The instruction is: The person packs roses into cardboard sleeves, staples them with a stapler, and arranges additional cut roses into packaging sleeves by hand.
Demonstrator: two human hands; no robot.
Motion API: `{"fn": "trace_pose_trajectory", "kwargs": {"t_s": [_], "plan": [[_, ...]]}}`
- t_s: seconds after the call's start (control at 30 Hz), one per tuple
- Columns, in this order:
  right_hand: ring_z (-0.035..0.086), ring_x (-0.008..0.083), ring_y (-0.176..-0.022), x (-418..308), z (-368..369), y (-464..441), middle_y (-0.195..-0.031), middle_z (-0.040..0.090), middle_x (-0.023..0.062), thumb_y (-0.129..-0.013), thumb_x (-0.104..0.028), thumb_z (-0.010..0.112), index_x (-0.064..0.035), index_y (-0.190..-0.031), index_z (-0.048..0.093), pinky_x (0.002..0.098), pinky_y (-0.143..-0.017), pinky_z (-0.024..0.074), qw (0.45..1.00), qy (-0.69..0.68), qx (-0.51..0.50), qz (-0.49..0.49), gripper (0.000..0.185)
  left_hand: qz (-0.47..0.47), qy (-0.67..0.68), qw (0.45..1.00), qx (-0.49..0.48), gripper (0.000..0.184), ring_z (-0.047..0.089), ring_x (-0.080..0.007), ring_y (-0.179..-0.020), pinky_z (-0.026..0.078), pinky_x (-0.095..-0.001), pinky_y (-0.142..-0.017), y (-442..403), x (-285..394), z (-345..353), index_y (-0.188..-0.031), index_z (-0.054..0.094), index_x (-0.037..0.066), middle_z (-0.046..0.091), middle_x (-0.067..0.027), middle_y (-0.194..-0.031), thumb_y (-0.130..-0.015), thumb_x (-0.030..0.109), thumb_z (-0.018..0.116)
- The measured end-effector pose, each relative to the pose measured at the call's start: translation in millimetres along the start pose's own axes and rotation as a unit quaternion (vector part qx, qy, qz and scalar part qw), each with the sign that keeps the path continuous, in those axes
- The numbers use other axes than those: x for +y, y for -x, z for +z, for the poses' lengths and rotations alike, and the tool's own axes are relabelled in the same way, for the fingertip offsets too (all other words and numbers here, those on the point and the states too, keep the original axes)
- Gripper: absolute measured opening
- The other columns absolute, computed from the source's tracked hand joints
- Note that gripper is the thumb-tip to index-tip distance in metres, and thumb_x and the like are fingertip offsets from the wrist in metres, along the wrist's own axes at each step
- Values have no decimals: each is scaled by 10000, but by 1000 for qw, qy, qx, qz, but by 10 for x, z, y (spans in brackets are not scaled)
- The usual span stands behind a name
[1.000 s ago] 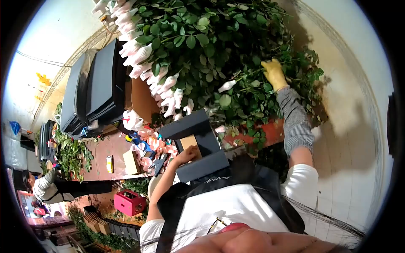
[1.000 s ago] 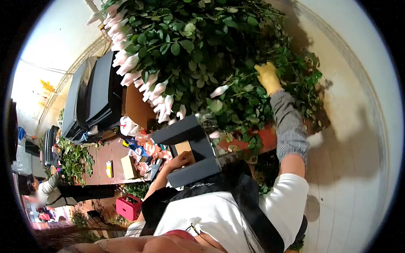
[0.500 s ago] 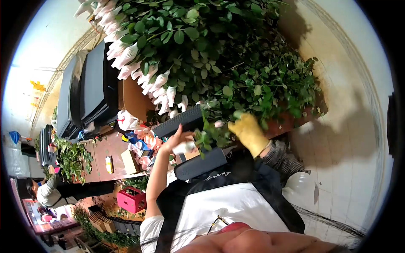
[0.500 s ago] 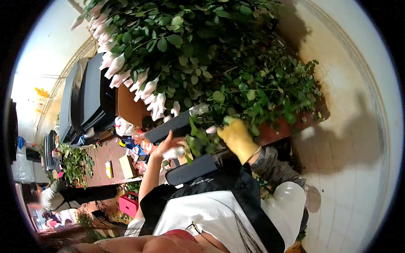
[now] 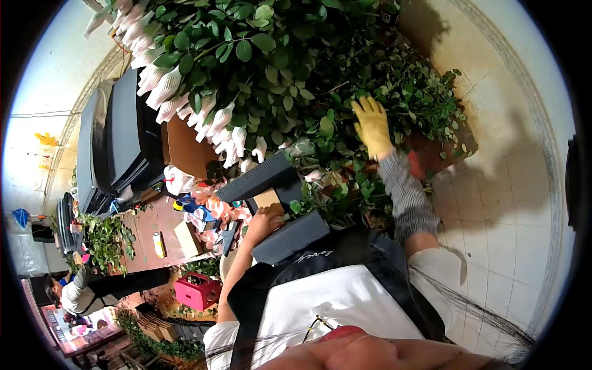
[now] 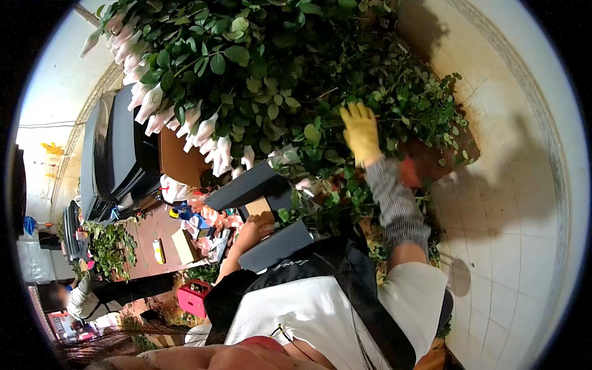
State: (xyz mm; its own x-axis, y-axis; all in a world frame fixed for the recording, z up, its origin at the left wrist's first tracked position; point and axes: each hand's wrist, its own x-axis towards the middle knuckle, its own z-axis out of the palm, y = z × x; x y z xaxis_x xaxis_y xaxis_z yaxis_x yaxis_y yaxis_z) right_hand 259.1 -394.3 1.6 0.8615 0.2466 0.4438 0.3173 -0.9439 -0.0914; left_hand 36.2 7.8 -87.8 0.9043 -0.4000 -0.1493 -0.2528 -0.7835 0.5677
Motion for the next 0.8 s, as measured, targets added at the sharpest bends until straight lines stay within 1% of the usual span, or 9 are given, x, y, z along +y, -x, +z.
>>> {"fn": "trace_pose_trajectory", "kwargs": {"t_s": [0.1, 0.23, 0.33, 0.43, 0.47, 0.6, 0.67, 0.73, 0.8], "plan": [[583, 346, -1180, 592, 637, 15, -1247, 655, 126, -708, -25, 737, -87, -1106, 678, 450, -1037, 446, 989, -102, 105, 23, 407, -39, 96, 994, 27, 286, 613, -360, -1056, 504, -415, -931, 34, -280, 205, -1050, 731, 88, 627, -169, -1072, -797, 217, 760], [625, 353, -1083, 316, -929, -234, -1130, 691, 161, -630, 109, 660, -35, -1070, 677, 426, -905, 510, 965, -106, 237, 30, 464, -71, 257, 962, 51, 285, 613, -316, -1052, 485, -360, -960, 133, -191, 179, -1075, 703, 34, 628, -136, -1056, -808, 123, 747], [676, 354, -935, 152, -1347, -162, -1025, 694, 235, -814, -77, 589, 31, -1110, 686, 401, -796, 538, 981, -149, 6, -127, 329, -83, 248, 964, 40, 254, 603, -283, -1056, 472, -348, -926, 99, -196, 194, -1079, 685, 7, 623, -125, -1081, -849, 106, 727], [629, 340, -737, -540, -1138, 332, -755, 646, 133, -822, -94, 614, -109, -953, 733, 451, -655, 474, 922, -327, -168, -125, 178, -73, 230, 969, 44, 263, 618, -303, -993, 485, -384, -910, 122, -255, 248, -1058, 690, 5, 652, -140, -1054, -834, 133, 740], [635, 313, -725, -747, -815, 612, -747, 659, 108, -796, -73, 631, -143, -875, 720, 446, -655, 480, 940, -267, -128, -168, 139, -75, 211, 973, 49, 263, 627, -318, -951, 496, -394, -881, 175, -376, 348, -1051, 694, 10, 658, -147, -1019, -844, 165, 740], [677, 316, -810, -742, 795, 1524, -835, 701, 96, -810, -119, 646, -140, -978, 722, 473, -702, 521, 926, -180, -286, -170, 185, -20, 106, 994, -26, 295, 635, -364, -891, 511, -451, -785, 99, -251, 151, -1042, 672, 40, 655, -186, -953, -844, 249, 738], [680, 331, -821, -640, 899, 1522, -849, 707, 108, -800, -129, 652, -124, -939, 725, 473, -737, 523, 914, -221, -288, -182, 157, 7, 76, 996, -50, 329, 615, -375, -919, 501, -464, -812, 59, -203, 85, -1073, 665, 60, 645, -196, -1010, -833, 269, 746], [682, 344, -923, -592, 866, 1437, -989, 719, 133, -818, -143, 676, -101, -1041, 720, 455, -816, 536, 877, -156, -381, -248, 230, 72, -157, 983, 59, 411, 555, -397, -1005, 463, -487, -887, 32, 123, -155, -1140, 650, 99, 596, -199, -1161, -808, 315, 761], [676, 322, -975, -496, 467, 1274, -1065, 708, 134, -858, -175, 671, -103, -1133, 689, 442, -844, 537, 867, -247, -375, -215, 285, 17, -102, 992, 72, 492, 517, -406, -1063, 438, -484, -935, 1, 188, -170, -1199, 632, 85, 563, -179, -1239, -794, 328, 770]]}}
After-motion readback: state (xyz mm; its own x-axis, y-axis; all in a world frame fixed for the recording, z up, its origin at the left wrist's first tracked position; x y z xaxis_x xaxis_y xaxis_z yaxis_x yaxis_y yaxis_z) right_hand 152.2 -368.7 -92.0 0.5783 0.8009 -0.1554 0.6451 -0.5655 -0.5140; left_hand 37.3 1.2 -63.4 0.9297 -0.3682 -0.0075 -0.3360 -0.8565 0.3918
